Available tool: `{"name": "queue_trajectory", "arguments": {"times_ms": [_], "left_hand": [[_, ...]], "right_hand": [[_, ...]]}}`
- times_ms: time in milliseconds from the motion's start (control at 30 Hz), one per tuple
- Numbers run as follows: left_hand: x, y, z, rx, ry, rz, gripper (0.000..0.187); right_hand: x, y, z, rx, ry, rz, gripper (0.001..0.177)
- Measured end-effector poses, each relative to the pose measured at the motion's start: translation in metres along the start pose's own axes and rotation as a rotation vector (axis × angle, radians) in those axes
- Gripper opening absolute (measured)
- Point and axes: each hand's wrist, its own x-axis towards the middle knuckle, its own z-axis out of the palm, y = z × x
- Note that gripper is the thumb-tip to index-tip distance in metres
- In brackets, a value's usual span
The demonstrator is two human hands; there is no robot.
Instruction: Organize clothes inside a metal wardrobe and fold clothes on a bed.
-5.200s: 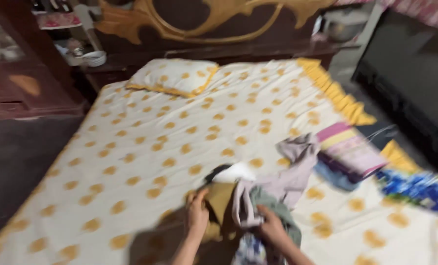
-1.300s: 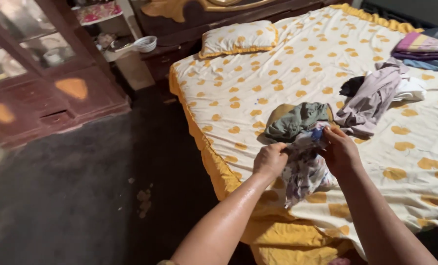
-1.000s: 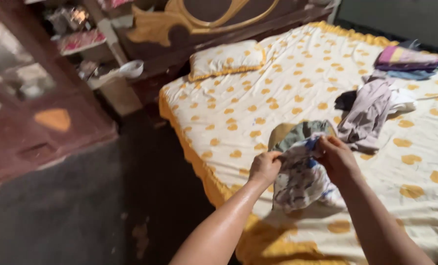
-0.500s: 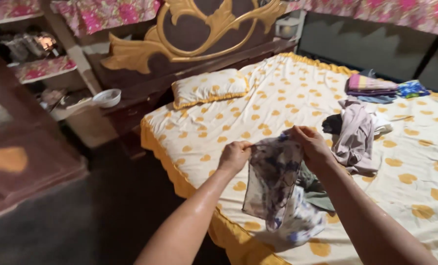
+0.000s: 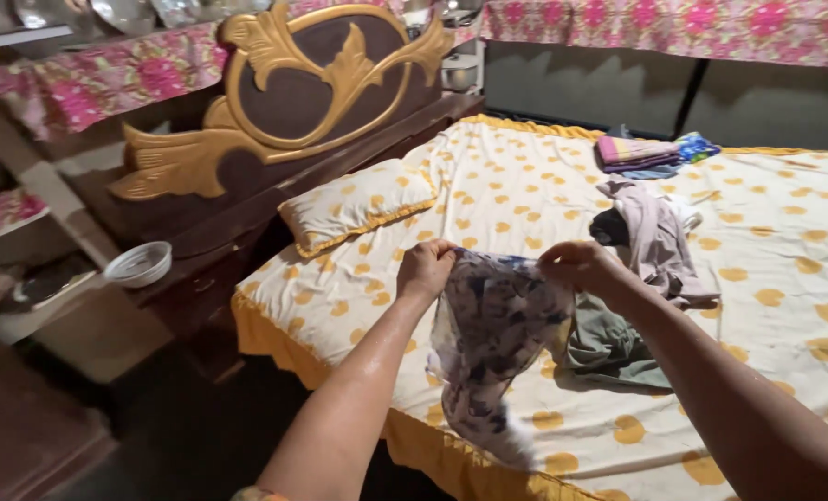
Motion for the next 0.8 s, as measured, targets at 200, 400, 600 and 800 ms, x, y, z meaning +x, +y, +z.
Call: {"name": "queue_trajectory", "arguments": {"times_ms": [200,400,600,800], "left_hand": [[0.039,-0.003,-0.006,0.008,-0.099,0.080,0.023],[0.113,-0.016,-0.002,-0.044,-0.171,0.124,0.024],[0.209,-0.059,0.028,-0.091,-0.157,0.115,0.026],[0.219,-0.041,0.015,-0.015,-0.217,0.261,0.030]], "right_hand": [[0.030,-0.002,-0.007,0.037,0.228,-0.043,0.026],[0.087,-0.014,-0.024,0.071,0.342,-0.079,0.025],[0.160,-0.039,-0.031,0.049,0.393,-0.107,0.024],[0.222,-0.039,-0.022,0.276,0.434,-0.030,0.019]]}}
